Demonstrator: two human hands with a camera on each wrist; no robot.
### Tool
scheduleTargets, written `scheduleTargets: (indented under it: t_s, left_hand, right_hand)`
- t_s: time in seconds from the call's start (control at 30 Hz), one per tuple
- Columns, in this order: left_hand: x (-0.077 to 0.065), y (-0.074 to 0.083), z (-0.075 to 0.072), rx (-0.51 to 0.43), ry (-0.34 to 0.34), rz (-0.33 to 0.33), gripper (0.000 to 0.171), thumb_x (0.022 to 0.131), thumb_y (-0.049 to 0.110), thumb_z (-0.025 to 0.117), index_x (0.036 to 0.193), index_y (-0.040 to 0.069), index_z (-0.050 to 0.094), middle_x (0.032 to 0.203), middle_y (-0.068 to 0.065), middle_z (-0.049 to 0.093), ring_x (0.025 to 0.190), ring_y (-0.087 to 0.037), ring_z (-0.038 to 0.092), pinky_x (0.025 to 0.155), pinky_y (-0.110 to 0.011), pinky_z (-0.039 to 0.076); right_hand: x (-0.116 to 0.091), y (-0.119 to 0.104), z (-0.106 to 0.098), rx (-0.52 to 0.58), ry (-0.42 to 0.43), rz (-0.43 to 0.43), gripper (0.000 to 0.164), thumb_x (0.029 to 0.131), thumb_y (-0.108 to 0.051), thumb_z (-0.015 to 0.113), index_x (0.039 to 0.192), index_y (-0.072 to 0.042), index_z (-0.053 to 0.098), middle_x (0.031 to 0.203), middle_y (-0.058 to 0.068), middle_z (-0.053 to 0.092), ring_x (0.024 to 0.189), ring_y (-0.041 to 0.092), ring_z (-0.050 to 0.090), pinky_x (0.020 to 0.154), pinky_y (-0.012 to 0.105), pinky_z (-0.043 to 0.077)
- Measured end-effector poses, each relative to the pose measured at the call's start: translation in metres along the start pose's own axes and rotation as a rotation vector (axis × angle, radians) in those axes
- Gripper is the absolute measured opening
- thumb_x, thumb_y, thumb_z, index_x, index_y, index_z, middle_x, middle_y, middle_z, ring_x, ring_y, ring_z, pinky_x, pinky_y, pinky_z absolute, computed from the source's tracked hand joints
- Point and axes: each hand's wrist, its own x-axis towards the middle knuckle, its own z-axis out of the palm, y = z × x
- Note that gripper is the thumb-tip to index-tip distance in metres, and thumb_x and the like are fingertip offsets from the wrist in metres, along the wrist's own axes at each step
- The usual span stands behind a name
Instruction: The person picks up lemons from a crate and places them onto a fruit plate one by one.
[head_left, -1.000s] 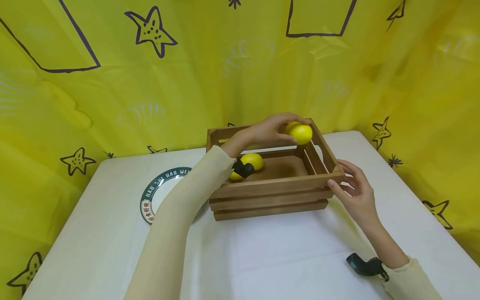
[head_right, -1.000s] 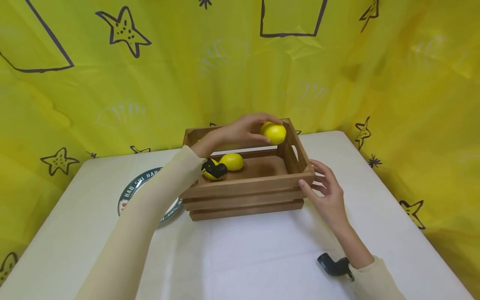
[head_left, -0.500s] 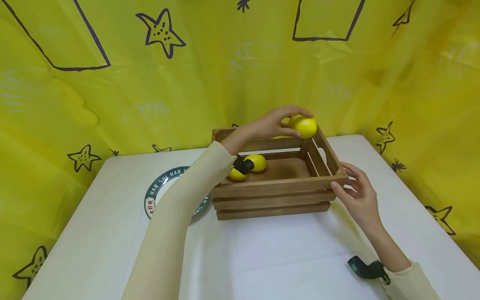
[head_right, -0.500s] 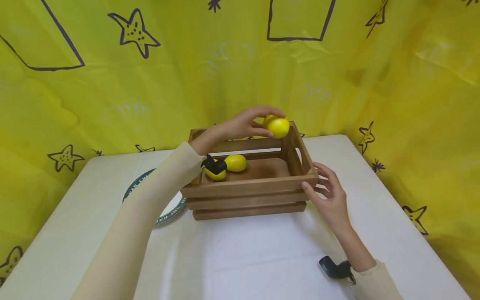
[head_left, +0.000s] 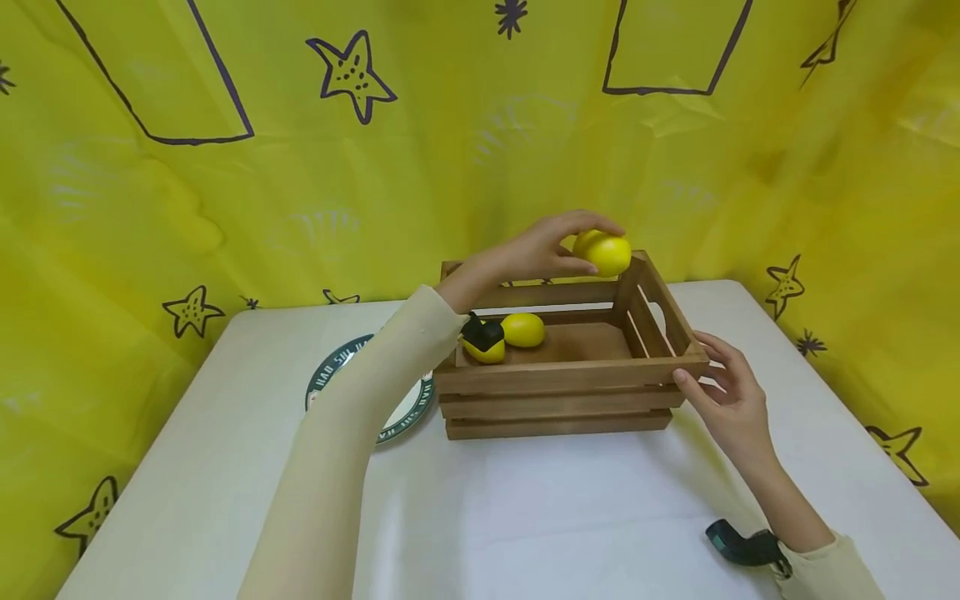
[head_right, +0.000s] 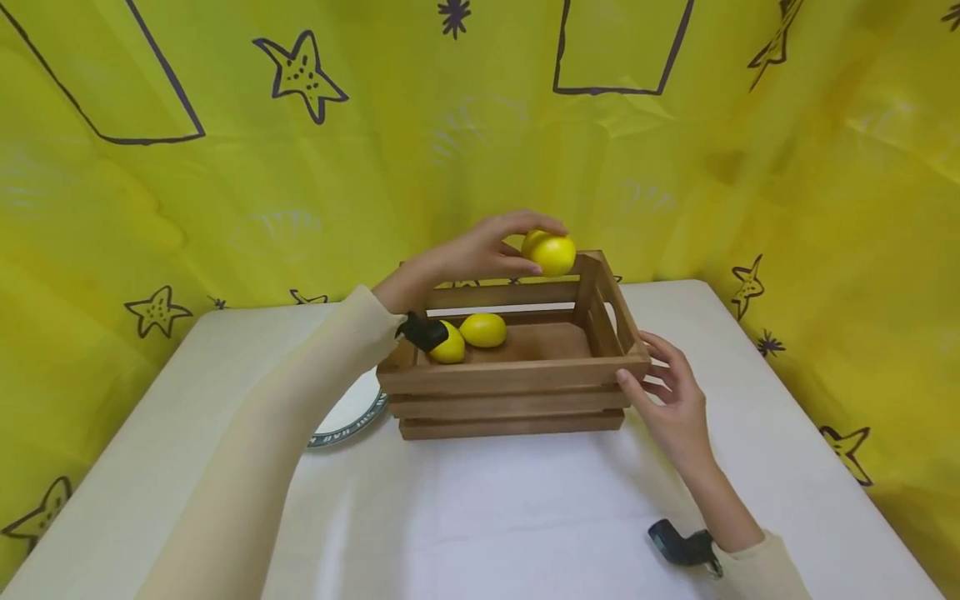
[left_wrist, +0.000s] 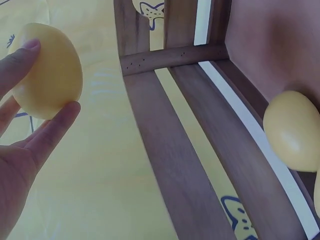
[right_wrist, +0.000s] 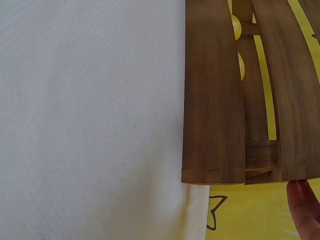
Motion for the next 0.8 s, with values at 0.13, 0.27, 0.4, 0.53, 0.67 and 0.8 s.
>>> scheduleTargets:
  t_s: [0.13,0.27,0.4,0.53,0.67,0.8]
  left_hand:
    - [-0.003,-0.001,-0.004,0.017,0.011,-0.008,0.051,0.088,0.004,0.071,0.135,-0.004,0.052,0.141,-0.016,0.051,0.134,-0.022,0.043,0.109,-0.019,0.032]
    - [-0.007,-0.003,-0.007,0.018,0.024,-0.009,0.051,0.087,0.003,0.071,0.134,-0.005,0.053,0.140,-0.017,0.052,0.132,-0.022,0.045,0.107,-0.021,0.035]
    - [-0.012,-0.003,-0.011,0.001,0.040,-0.020,0.051,0.087,0.002,0.072,0.133,-0.006,0.053,0.140,-0.017,0.052,0.130,-0.022,0.046,0.103,-0.021,0.040]
    - [-0.016,-0.001,-0.015,-0.006,0.042,-0.036,0.051,0.087,0.002,0.071,0.133,-0.006,0.053,0.140,-0.017,0.051,0.130,-0.021,0.045,0.096,-0.021,0.046]
    - [-0.020,0.003,-0.019,-0.009,0.042,-0.047,0.050,0.087,0.002,0.072,0.133,-0.007,0.053,0.140,-0.018,0.050,0.131,-0.022,0.045,0.091,-0.025,0.052]
    - [-0.027,0.005,-0.022,0.007,0.061,-0.051,0.051,0.086,0.002,0.072,0.132,-0.007,0.053,0.140,-0.019,0.051,0.131,-0.023,0.045,0.088,-0.026,0.054]
  right_hand:
    - [0.003,0.004,-0.002,0.030,0.002,0.001,0.061,0.087,0.011,0.063,0.143,-0.008,0.047,0.119,-0.009,0.052,0.098,0.001,0.058,0.078,0.007,0.048]
    - [0.006,0.007,-0.004,0.070,0.006,-0.007,0.061,0.086,0.014,0.062,0.142,-0.005,0.048,0.118,-0.007,0.053,0.098,0.002,0.058,0.078,0.007,0.048]
    - [0.009,0.010,-0.007,0.098,0.011,-0.008,0.060,0.086,0.016,0.061,0.141,-0.005,0.049,0.117,-0.006,0.053,0.098,0.002,0.058,0.078,0.007,0.048]
    - [0.011,0.011,-0.010,0.125,0.009,-0.002,0.060,0.085,0.017,0.061,0.140,-0.004,0.049,0.117,-0.005,0.054,0.098,0.002,0.059,0.077,0.007,0.048]
    - [0.014,0.011,-0.014,0.141,0.020,0.008,0.060,0.084,0.018,0.060,0.139,-0.002,0.050,0.116,-0.004,0.054,0.097,0.002,0.059,0.075,0.007,0.048]
    - [0.017,0.012,-0.016,0.165,0.028,0.007,0.060,0.083,0.020,0.059,0.139,-0.001,0.050,0.115,-0.003,0.055,0.096,0.002,0.060,0.075,0.007,0.049]
